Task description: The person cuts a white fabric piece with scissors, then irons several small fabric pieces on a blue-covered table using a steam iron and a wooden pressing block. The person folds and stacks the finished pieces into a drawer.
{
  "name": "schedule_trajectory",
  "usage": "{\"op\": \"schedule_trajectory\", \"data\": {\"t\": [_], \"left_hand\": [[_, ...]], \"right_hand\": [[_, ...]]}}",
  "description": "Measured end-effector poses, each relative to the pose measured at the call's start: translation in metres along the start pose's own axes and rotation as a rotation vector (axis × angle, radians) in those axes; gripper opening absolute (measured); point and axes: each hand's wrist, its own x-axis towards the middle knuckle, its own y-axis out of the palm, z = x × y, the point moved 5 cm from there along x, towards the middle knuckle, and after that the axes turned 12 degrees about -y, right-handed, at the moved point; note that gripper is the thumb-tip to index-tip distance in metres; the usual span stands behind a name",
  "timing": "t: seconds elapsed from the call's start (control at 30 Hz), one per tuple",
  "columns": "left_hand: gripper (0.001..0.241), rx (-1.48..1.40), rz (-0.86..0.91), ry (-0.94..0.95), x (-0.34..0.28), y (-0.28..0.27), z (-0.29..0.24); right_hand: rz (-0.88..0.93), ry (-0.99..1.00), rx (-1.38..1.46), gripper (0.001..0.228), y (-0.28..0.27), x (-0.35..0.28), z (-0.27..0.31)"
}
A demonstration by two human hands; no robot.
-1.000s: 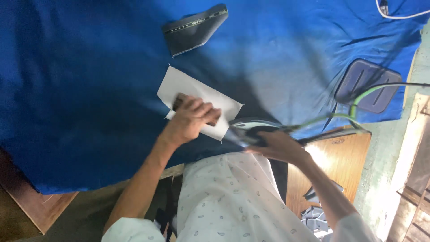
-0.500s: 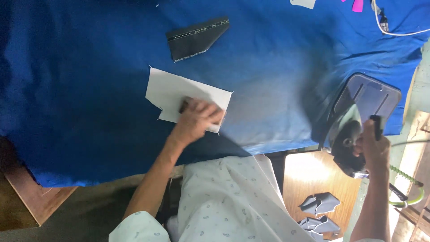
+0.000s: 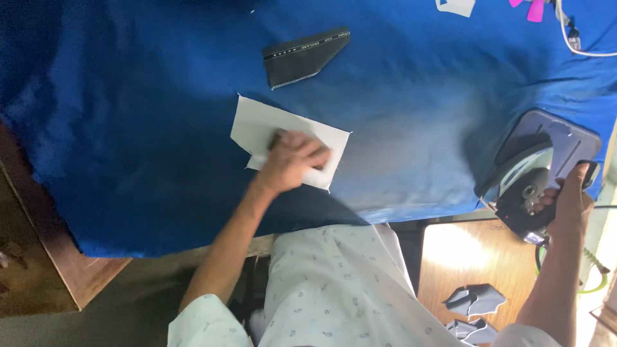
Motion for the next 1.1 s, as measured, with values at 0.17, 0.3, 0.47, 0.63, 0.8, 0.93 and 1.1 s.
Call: {"op": "schedule_trajectory", "data": {"t": [0.17, 0.3, 0.47, 0.63, 0.8, 0.93, 1.1], "left_hand": [[0.066, 0.480, -0.150, -0.352, -0.040, -0.074, 0.113], [0.070, 0.520, -0.155, -0.529, -0.054, -0.046, 0.097], [0.071, 0.233, -0.248, -0.144, -0.053, 0.091, -0.028], [0.009, -0.026, -0.263, -0.273, -0.054, 0.076, 0.011], [0.037, -0.732, 0.094, -1.250, -0.065, 0.003, 0.073], [0.032, -1.234, -0.029, -1.099, -0.064, -0.028, 0.083], [0.030, -1.563, 0.034, -0.975, -0.090, 0.056, 0.102]], "right_hand": [[-0.561, -1.109, -0.594, 0.024, -0.018, -0.044, 0.004], [-0.658, -0.857, -0.680, 0.015, 0.041, -0.089, -0.044], [-0.048, -0.851, -0.128, 0.021, 0.149, -0.211, -0.029], [0.086, -0.695, -0.127, 0.024, 0.177, -0.280, -0.026], [0.256, -0.361, -0.163, 0.032, 0.231, -0.313, -0.032], [0.576, -0.038, 0.420, 0.066, 0.285, -0.369, 0.047], [0.636, -0.094, 0.535, 0.085, 0.319, -0.390, 0.128]]}}
